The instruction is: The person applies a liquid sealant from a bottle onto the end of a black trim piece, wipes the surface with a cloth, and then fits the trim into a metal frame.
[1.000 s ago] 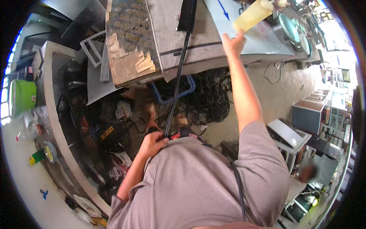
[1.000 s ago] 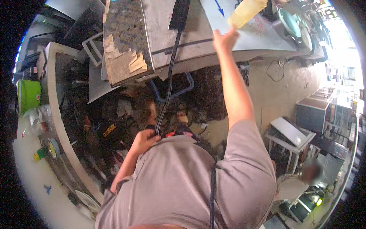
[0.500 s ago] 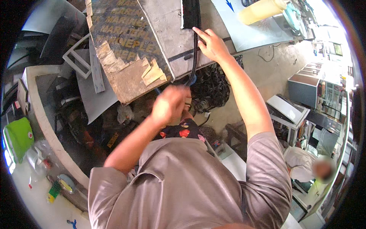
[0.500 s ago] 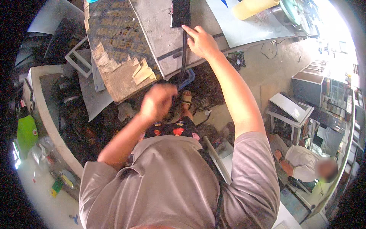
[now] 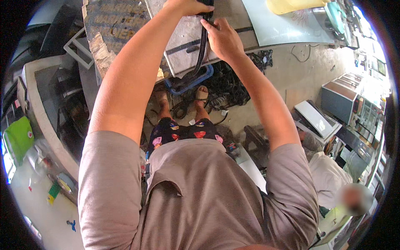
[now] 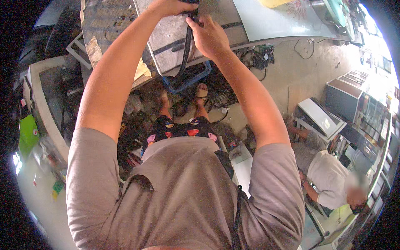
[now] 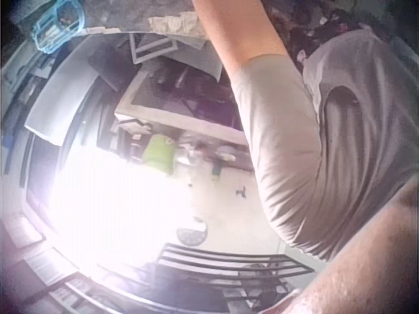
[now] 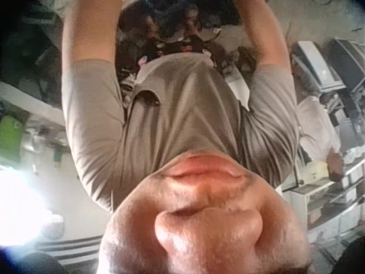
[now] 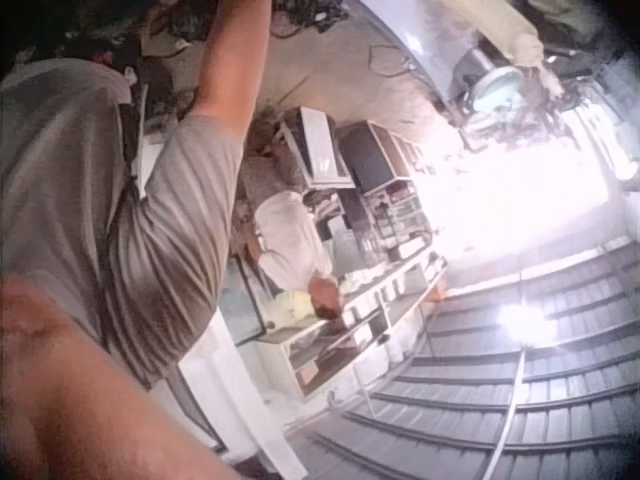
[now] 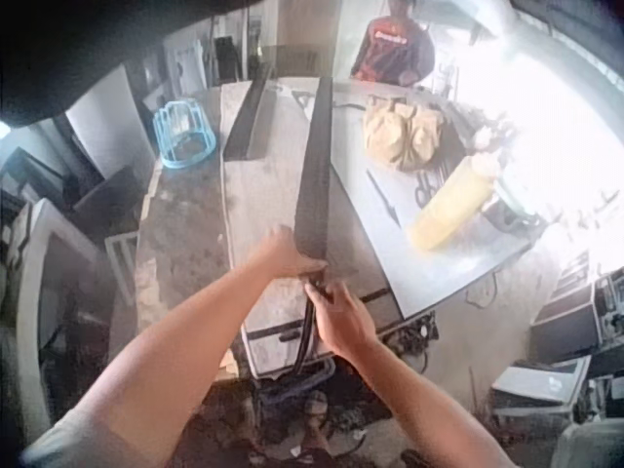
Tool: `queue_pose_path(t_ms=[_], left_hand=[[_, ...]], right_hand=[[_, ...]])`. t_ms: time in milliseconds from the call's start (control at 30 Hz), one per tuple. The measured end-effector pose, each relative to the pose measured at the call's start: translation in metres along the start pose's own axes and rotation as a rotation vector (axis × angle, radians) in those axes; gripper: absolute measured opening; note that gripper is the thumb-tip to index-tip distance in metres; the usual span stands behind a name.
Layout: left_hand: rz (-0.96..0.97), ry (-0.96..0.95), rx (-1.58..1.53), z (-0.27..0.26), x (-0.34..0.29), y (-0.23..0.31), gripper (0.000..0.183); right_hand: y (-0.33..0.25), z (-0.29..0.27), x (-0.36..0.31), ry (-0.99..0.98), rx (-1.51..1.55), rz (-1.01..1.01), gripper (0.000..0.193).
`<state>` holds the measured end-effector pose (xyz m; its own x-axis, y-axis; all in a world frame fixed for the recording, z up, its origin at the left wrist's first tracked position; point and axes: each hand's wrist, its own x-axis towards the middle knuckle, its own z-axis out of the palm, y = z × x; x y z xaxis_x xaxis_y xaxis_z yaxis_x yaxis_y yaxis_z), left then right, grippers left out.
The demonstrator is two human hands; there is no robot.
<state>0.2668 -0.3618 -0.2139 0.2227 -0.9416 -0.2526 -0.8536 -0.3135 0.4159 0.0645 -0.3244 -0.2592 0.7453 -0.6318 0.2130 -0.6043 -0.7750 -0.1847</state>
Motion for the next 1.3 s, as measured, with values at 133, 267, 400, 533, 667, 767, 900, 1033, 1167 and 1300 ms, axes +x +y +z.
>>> queue_pose_path(t_ms=[133, 267, 400, 533, 667, 767, 900, 1033, 1167, 1300], left_hand=[[-0.066, -0.023, 0.052, -0.012, -0.007, 0.025, 0.103], [-0.028, 0.084, 0.107, -0.008, -0.010, 0.020, 0.103], [-0.043, 0.016, 0.039, -0.012, -0.012, 0.020, 0.102], [-0.043, 0.109, 0.082, -0.009, -0.015, 0.023, 0.100], [-0.040, 0.004, -0.001, -0.012, -0.009, 0.026, 0.104], [-0.097, 0.079, -0.048, -0.009, -0.017, 0.017, 0.106], [-0.180, 0.012, -0.039, -0.019, -0.021, 0.033, 0.116], [-0.121, -0.073, 0.067, -0.023, -0.022, 0.036, 0.122], [-0.146, -0.073, 0.070, -0.026, -0.022, 0.038, 0.123], [-0.127, -0.092, 0.087, -0.022, -0.017, 0.035, 0.125]], right_hand=[[-0.002, -0.003, -0.009, 0.026, 0.041, 0.075, 0.041], [-0.022, -0.017, -0.020, -0.061, 0.070, 0.105, 0.038], [-0.037, -0.039, -0.045, -0.232, 0.323, 0.044, 0.040], [-0.006, -0.054, -0.002, -0.214, 0.260, 0.198, 0.050], [0.014, -0.024, 0.003, -0.206, -0.053, 0.136, 0.057], [0.002, -0.023, -0.003, -0.200, -0.122, 0.020, 0.055], [-0.002, -0.026, -0.002, -0.250, -0.052, 0.147, 0.051], [-0.004, -0.029, -0.002, -0.256, -0.062, 0.143, 0.049], [-0.011, -0.038, -0.006, -0.304, -0.049, 0.109, 0.048], [-0.020, -0.041, -0.013, -0.362, -0.037, 0.055, 0.045]])
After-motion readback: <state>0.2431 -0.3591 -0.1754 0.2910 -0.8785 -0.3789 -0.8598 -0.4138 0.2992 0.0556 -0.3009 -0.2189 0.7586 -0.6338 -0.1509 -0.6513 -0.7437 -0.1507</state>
